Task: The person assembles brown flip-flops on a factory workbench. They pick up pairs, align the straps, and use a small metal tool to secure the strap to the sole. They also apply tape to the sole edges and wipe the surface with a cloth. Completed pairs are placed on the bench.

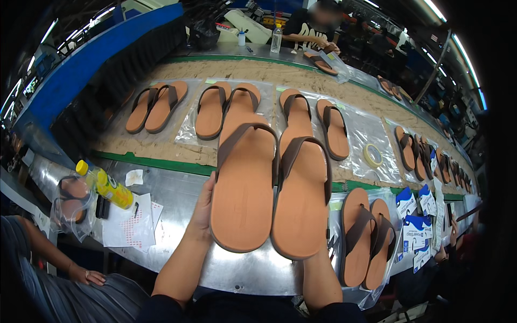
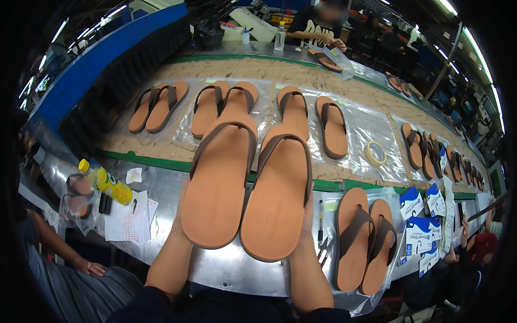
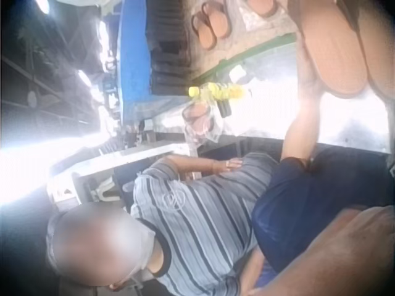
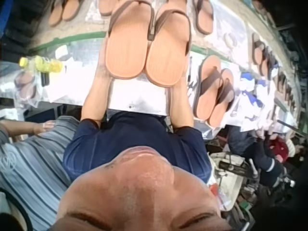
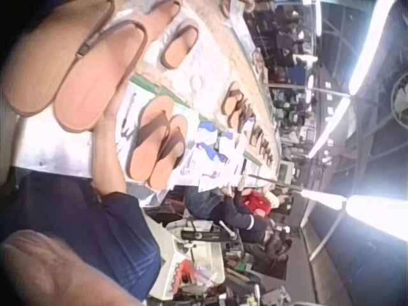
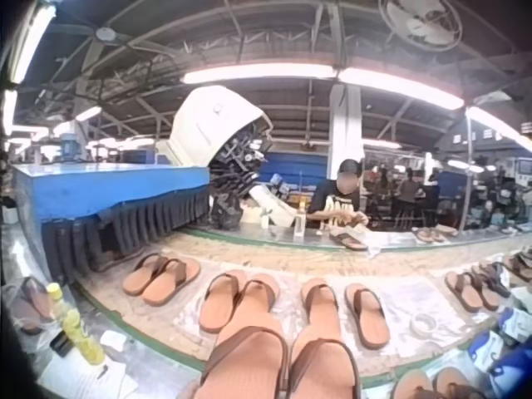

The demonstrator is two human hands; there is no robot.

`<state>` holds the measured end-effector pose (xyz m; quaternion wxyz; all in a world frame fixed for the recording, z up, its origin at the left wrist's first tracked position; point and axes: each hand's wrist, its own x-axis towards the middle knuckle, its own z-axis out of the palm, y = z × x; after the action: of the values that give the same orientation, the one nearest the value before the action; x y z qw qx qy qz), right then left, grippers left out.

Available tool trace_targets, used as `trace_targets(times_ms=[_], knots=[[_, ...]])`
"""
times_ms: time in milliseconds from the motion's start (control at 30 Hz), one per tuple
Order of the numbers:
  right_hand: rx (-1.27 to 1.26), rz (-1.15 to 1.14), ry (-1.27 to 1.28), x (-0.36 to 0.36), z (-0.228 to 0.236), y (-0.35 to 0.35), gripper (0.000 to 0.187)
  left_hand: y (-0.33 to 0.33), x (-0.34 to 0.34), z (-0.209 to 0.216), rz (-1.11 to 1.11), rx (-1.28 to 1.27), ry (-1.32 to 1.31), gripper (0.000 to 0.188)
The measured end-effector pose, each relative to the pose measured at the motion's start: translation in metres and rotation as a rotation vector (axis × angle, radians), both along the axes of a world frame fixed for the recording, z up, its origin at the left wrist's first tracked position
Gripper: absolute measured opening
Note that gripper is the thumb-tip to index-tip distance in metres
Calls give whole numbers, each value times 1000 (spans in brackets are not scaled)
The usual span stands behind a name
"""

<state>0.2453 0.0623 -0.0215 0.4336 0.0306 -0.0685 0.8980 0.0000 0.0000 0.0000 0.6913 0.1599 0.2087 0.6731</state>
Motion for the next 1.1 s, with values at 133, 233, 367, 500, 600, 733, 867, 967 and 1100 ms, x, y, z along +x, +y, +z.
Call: trace_targets(times_ms=[133, 233, 367, 500, 600, 733, 867, 967, 1100], knots=[[118, -246, -327, 5, -1, 9, 48, 2, 0, 19, 95, 241, 502, 96], [67, -336, -409, 2, -7, 8, 46, 2, 10, 6, 31, 141, 422, 76], [-8, -154, -240, -10, -2, 1, 45, 5, 10, -52, -171, 34, -30, 55], [-110, -45, -176, -18, -1, -8, 44, 8, 3, -52, -208, 115, -68, 49], [17, -89, -287, -17, -4, -9, 44, 8, 4, -42, -176, 183, -45, 54], [98, -202, -450, -14, 3, -10, 44, 11, -7, -42, -186, 237, -15, 62], [148, -401, -651, -11, 17, -15, 42, 10, -22, -49, -157, 235, 52, 70], [394, -548, -812, 6, 6, -6, 40, 7, -26, -38, 0, 171, 221, 71], [700, -1133, -1116, 0, 36, -11, 44, 4, -23, -6, 309, 254, 689, 76]])
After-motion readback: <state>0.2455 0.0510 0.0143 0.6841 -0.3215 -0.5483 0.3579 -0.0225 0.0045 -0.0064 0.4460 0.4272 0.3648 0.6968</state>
